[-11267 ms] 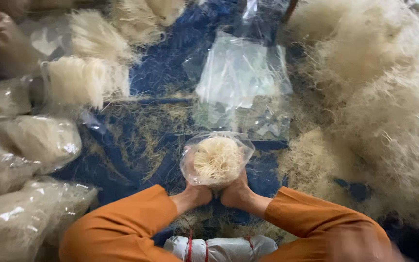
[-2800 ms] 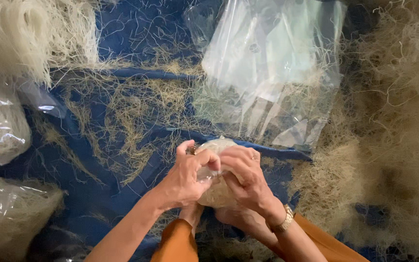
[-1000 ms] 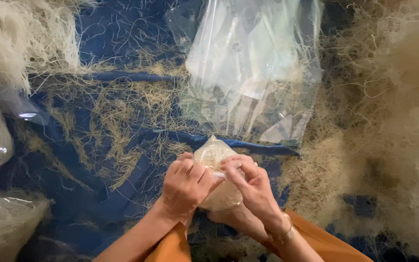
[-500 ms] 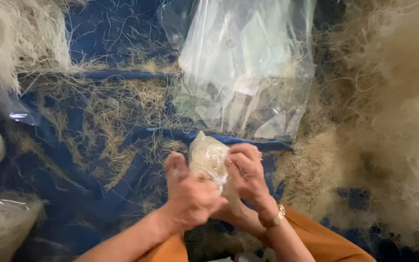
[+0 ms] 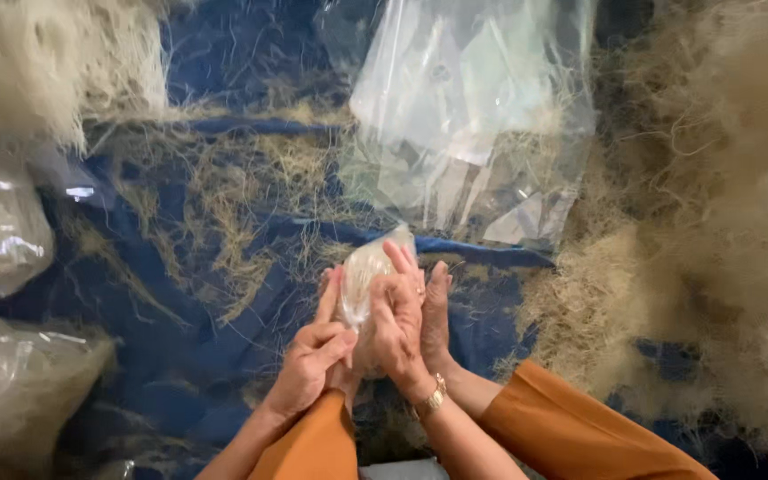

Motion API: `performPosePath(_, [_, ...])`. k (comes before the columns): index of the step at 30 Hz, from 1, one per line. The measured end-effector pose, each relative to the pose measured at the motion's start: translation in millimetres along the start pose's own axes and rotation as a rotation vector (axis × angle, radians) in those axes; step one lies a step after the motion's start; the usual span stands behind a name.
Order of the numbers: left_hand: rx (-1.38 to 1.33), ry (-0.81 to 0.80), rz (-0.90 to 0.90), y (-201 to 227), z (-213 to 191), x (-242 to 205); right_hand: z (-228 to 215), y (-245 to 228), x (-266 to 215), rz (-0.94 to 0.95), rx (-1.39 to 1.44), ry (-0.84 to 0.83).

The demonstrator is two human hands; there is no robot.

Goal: The person sits on a blue tarp and packs loose, white fibrous material into clear plastic bags. They gather the material by hand, place it into the bags, and fold the tops to secure the contents.

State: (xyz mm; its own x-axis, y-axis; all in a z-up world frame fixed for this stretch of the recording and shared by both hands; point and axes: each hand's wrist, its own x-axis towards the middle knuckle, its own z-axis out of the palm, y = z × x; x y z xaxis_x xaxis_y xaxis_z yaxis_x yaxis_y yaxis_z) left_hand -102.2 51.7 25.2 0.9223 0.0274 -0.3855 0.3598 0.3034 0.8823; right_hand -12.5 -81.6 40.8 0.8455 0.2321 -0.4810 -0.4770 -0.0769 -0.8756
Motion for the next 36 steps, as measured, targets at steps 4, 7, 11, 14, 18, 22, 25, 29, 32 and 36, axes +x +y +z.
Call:
performPosePath(4, [-0.107,-0.001,-0.012,-4,1,5,16,44,5,-0.39,-0.105,0.049])
performPosePath(7, [-0.201,0.018,-0.039,-2,-1,9,20,45,10,-0.437,-0.199,0.061])
performPosePath(11, [-0.163,-0.035,-0.026,-6,0,7,19,48,8,-0.426,-0.202,0.052])
performPosePath(14, [-0.267,-0.065,-0.005,-13,5,9,15,49,7,-0.418,-0.182,0.048])
performPosePath(18, [0.216,-0.06,0.114,2,0,13,-6,-18,0,0.057,0.041,0.025])
performPosePath(22, [0.8,0.196,0.209,-14,-30,25,-66,-15,-6,-0.575,-0.5,0.195])
performPosePath(25, [0.819,0.142,0.175,-22,-22,31,-71,-20,2,-0.399,-0.386,0.017])
performPosePath(29, [0.632,-0.054,0.235,-1,-12,24,-55,-18,18,-0.249,-0.611,-0.05])
performPosePath(32, [0.559,-0.033,0.271,-8,-14,16,-50,-19,10,-0.202,-0.707,-0.135])
performPosePath(36, [0.52,-0.094,0.211,-1,-10,17,-51,-6,14,-0.31,-0.78,-0.134])
